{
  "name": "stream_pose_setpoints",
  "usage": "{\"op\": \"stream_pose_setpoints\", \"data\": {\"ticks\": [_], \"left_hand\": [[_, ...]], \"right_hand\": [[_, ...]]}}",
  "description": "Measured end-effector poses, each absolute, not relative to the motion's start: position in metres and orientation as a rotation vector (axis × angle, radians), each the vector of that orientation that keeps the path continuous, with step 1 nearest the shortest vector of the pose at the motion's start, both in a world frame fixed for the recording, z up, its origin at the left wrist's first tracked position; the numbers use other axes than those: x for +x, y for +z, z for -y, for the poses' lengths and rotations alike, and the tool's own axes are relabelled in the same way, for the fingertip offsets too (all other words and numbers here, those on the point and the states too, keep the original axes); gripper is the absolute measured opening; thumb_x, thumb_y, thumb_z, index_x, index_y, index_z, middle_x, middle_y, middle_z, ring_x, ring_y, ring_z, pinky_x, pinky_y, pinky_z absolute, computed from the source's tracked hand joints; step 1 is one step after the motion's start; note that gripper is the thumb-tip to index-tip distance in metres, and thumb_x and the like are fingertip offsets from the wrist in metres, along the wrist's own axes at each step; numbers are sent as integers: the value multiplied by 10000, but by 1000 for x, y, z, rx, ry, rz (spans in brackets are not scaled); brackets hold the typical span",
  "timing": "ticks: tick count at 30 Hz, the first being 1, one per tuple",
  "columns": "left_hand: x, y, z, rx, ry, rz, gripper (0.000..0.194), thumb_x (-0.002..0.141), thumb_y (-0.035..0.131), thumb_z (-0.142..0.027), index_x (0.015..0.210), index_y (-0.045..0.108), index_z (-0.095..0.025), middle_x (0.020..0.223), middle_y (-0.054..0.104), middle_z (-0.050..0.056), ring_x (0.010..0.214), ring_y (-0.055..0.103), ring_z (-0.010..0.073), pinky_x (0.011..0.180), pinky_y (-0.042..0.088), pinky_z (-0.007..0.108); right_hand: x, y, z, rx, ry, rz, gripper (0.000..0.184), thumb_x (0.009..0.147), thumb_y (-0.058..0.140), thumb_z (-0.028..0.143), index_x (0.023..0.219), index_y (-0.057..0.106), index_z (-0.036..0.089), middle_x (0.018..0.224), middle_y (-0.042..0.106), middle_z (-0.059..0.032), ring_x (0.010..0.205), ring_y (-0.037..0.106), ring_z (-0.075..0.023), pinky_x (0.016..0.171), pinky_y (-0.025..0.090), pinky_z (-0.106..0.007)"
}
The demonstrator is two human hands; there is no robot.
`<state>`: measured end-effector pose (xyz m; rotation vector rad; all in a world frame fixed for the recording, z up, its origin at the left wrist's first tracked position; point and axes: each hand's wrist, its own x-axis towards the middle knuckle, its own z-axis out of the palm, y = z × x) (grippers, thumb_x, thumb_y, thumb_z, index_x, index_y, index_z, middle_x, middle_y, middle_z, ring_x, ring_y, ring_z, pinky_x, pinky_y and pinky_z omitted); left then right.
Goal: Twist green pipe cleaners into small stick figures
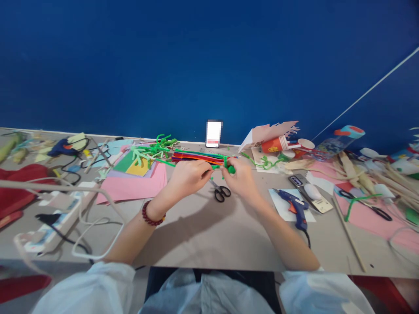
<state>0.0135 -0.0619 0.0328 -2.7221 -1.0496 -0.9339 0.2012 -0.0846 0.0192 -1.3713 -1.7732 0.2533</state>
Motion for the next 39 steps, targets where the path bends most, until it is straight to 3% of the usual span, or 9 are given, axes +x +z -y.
{"op": "stream_pose_setpoints", "data": {"ticks": [5, 12, 18, 23, 28, 33, 39], "left_hand": [[29, 24, 67, -2684, -1217, 1321, 165, 844, 556, -235, 711, 642, -185, 638, 659, -1, 524, 544, 107, 508, 350, 230], [41, -2, 62, -2658, -1753, 1290, 155, 877, 557, -269, 794, 643, -171, 689, 685, 20, 585, 610, 114, 590, 460, 222], [50, -14, 70, -2599, -2041, 1230, 142, 861, 588, -257, 763, 651, -176, 655, 680, 0, 575, 610, 103, 586, 484, 206], [50, -13, 73, -2632, -1955, 1298, 233, 883, 551, -320, 742, 667, -176, 639, 674, 7, 563, 590, 119, 597, 495, 240], [35, -17, 47, -2726, -1803, 1154, 253, 899, 514, -363, 861, 699, -195, 770, 710, 62, 756, 655, 180, 715, 529, 312], [17, -6, 20, -2945, -1687, 768, 268, 910, 514, -360, 830, 711, -196, 795, 721, 76, 741, 652, 151, 699, 512, 277], [1, 27, 29, -3051, -925, 691, 226, 909, 520, -304, 840, 716, -214, 795, 713, 39, 730, 637, 138, 648, 434, 230]], "right_hand": [[200, 20, 83, -1293, 229, 1577, 176, 810, 554, 290, 667, 491, 208, 655, 546, -2, 632, 502, -144, 640, 405, -272], [204, 19, 80, -1132, 937, 1200, 224, 736, 683, 397, 713, 577, 201, 673, 578, 16, 610, 559, -130, 615, 479, -281], [193, 23, 86, -955, 1154, 1067, 269, 641, 773, 400, 691, 607, 194, 700, 599, 7, 678, 583, -138, 651, 504, -285], [191, 31, 91, -997, 1248, 1051, 306, 597, 789, 414, 694, 600, 194, 683, 591, 8, 650, 561, -129, 649, 492, -283], [197, 35, 90, -1018, 1333, 1157, 354, 551, 797, 445, 648, 570, 192, 674, 581, 6, 633, 549, -136, 611, 486, -286], [208, 42, 93, -1175, 1276, 1542, 232, 681, 701, 363, 679, 560, 178, 632, 558, 21, 558, 491, -102, 546, 405, -243], [210, 38, 94, -1271, 972, 2055, 117, 743, 564, 199, 646, 501, 189, 587, 515, 47, 546, 451, -99, 553, 335, -231]]}}
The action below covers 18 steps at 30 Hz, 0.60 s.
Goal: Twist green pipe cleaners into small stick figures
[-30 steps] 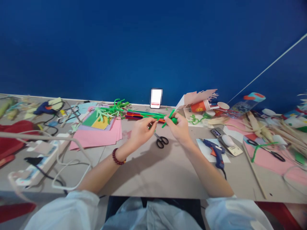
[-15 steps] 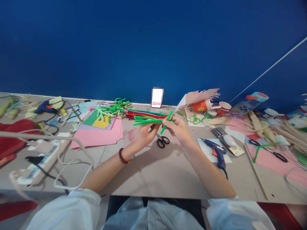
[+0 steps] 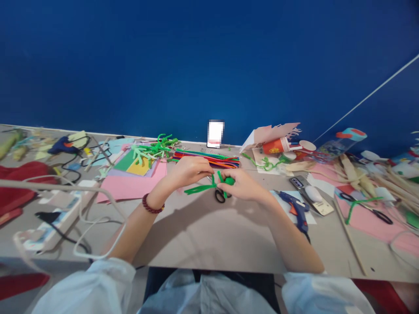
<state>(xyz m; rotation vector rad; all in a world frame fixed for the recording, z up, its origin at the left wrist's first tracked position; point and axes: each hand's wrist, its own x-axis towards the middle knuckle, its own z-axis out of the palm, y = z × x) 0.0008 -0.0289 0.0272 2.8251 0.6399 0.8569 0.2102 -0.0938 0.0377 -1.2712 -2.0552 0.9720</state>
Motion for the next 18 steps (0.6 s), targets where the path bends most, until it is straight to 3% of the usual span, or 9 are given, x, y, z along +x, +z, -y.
{"op": "stream_pose_setpoints", "data": {"ticks": [4, 10, 18], "left_hand": [[0, 38, 44, 2976, 588, -818, 237, 883, 521, -272, 725, 679, -195, 686, 668, 19, 618, 592, 132, 541, 345, 237], [18, 33, 58, 2938, 630, -1071, 220, 821, 520, -206, 618, 603, -181, 597, 619, 25, 522, 534, 146, 472, 234, 276], [33, 21, 57, 2400, 855, -1240, 200, 814, 558, -239, 630, 603, -175, 592, 623, -1, 512, 502, 119, 485, 303, 244]], "right_hand": [[203, 24, 88, -1366, 640, 2149, 165, 726, 518, 151, 596, 429, 202, 558, 475, 38, 529, 405, -112, 538, 289, -245], [199, 13, 79, -1481, 321, 1951, 149, 745, 484, 190, 627, 398, 224, 594, 500, -1, 578, 459, -159, 574, 314, -271], [204, 12, 72, -1394, 438, 1528, 159, 774, 539, 331, 679, 506, 208, 614, 538, 8, 593, 472, -141, 614, 392, -269]]}}
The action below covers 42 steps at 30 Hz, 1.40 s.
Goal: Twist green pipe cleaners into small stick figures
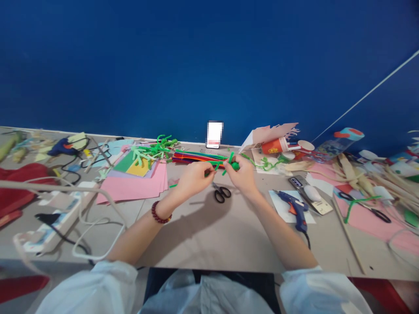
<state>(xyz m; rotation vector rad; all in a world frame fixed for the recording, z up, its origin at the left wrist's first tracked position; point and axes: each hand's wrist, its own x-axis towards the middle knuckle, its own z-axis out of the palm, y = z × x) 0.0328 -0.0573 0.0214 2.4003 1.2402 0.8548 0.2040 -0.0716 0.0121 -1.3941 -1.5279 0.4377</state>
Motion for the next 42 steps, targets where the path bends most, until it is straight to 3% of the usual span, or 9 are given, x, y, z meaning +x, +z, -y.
{"op": "stream_pose_setpoints", "data": {"ticks": [9, 15, 22, 28, 36, 42], "left_hand": [[58, -20, 53, 1766, 1152, -1067, 292, 855, 541, -393, 734, 652, -152, 653, 667, 27, 578, 604, 137, 540, 480, 250], [40, -20, 28, 1859, 1178, -914, 271, 826, 609, -431, 766, 685, -178, 795, 718, 60, 707, 651, 171, 629, 516, 300], [12, 13, 18, 2448, 1061, -779, 201, 829, 639, -362, 748, 726, -200, 719, 720, 35, 663, 620, 150, 671, 434, 295], [12, 24, 34, 2900, 869, -932, 177, 865, 592, -294, 763, 718, -222, 770, 727, 24, 751, 618, 164, 729, 374, 309], [32, 9, 52, 2667, 988, -1267, 204, 845, 575, -260, 705, 703, -188, 689, 713, 32, 606, 616, 150, 536, 357, 251], [43, 0, 59, 2449, 1428, -1227, 180, 866, 562, -261, 830, 722, -186, 774, 749, 45, 649, 672, 147, 597, 463, 234]], "right_hand": [[208, 9, 66, -1088, 1117, 1134, 298, 642, 729, 431, 701, 555, 196, 679, 590, 13, 635, 567, -129, 642, 480, -279], [213, 23, 72, -1094, 1359, 1243, 321, 578, 773, 411, 653, 567, 176, 638, 572, 20, 598, 530, -114, 592, 431, -264], [221, 32, 77, -1353, 998, 1774, 145, 688, 598, 289, 620, 534, 179, 612, 521, 34, 582, 445, -107, 575, 347, -248], [216, 30, 81, -1514, 540, 1974, 175, 688, 540, 224, 576, 406, 211, 526, 419, 45, 528, 370, -120, 542, 288, -255], [214, 22, 76, -1469, 183, 1690, 150, 758, 505, 261, 654, 405, 220, 621, 480, 7, 596, 449, -151, 588, 336, -270], [212, 16, 74, -1379, 44, 1598, 159, 813, 498, 275, 686, 423, 216, 635, 490, 11, 605, 469, -145, 596, 358, -264]]}}
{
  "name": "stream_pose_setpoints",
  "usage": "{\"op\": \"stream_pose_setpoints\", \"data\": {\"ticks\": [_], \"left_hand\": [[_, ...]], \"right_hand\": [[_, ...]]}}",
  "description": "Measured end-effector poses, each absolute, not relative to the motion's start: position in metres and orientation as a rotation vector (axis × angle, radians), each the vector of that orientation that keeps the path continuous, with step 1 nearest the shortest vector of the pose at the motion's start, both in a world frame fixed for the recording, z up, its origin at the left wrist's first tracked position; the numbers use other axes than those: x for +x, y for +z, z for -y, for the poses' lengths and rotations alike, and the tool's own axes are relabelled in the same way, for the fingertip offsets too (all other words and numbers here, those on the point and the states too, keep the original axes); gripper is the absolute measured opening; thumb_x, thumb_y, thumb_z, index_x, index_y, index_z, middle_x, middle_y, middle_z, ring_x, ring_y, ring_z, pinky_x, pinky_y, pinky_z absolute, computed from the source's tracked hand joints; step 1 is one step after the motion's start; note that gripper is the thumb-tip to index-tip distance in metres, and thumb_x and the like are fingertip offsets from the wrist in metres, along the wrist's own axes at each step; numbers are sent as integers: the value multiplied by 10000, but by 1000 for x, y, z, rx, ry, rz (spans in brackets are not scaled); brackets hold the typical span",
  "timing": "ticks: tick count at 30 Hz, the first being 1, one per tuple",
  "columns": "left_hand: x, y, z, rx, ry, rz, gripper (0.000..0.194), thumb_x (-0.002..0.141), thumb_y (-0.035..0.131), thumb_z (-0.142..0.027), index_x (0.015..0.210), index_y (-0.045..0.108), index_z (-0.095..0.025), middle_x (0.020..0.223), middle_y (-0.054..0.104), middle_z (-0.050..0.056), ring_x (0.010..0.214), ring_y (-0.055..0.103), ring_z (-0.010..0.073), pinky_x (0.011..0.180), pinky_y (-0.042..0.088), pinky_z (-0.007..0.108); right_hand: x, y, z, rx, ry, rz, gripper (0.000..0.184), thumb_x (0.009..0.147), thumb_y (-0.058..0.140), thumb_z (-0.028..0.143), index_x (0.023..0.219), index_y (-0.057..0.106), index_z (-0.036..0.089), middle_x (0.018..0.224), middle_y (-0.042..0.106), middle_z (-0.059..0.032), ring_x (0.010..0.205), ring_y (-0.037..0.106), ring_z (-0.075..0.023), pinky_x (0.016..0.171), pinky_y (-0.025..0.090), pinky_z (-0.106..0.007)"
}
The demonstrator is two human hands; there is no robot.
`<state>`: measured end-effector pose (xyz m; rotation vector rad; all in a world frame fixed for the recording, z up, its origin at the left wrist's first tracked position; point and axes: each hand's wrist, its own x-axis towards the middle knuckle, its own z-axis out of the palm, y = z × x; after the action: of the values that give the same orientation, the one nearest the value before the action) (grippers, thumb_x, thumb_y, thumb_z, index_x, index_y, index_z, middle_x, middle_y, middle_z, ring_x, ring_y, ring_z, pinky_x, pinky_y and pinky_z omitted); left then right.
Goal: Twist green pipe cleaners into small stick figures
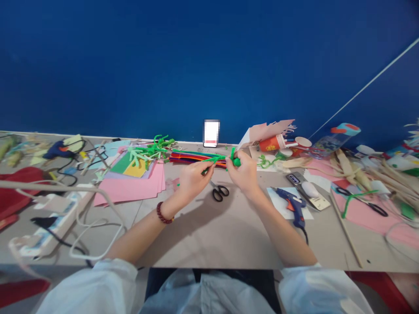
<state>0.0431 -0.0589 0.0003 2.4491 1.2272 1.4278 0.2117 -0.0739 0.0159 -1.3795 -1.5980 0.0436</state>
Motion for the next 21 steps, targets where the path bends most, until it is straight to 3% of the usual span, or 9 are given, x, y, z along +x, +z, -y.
{"op": "stream_pose_setpoints", "data": {"ticks": [4, 12, 16, 21], "left_hand": [[42, 4, 60, 2380, 1627, -1173, 154, 857, 580, -247, 824, 713, -176, 776, 747, 47, 660, 678, 142, 617, 494, 228], [47, -2, 67, 2577, 1608, -992, 119, 846, 584, -203, 808, 688, -161, 691, 721, 33, 591, 645, 118, 577, 476, 210], [51, -8, 68, 2545, 1610, -988, 110, 844, 588, -193, 812, 684, -152, 684, 714, 36, 591, 639, 122, 582, 475, 219], [52, -19, 63, 2320, 1511, -995, 152, 866, 575, -248, 833, 703, -174, 723, 726, 34, 596, 630, 121, 598, 485, 232]], "right_hand": [[207, 13, 75, -1341, 14, 1650, 171, 814, 502, 250, 674, 407, 221, 631, 492, 11, 612, 468, -145, 609, 370, -264], [203, 18, 81, -1308, 120, 1534, 157, 802, 535, 288, 684, 465, 212, 651, 521, 5, 627, 476, -141, 639, 400, -274], [204, 21, 79, -1287, 579, 1288, 190, 757, 612, 362, 702, 531, 199, 598, 518, 30, 562, 467, -119, 587, 408, -267], [205, 27, 76, -1069, 1221, 963, 302, 573, 762, 395, 650, 560, 186, 622, 570, 20, 557, 514, -109, 559, 431, -263]]}}
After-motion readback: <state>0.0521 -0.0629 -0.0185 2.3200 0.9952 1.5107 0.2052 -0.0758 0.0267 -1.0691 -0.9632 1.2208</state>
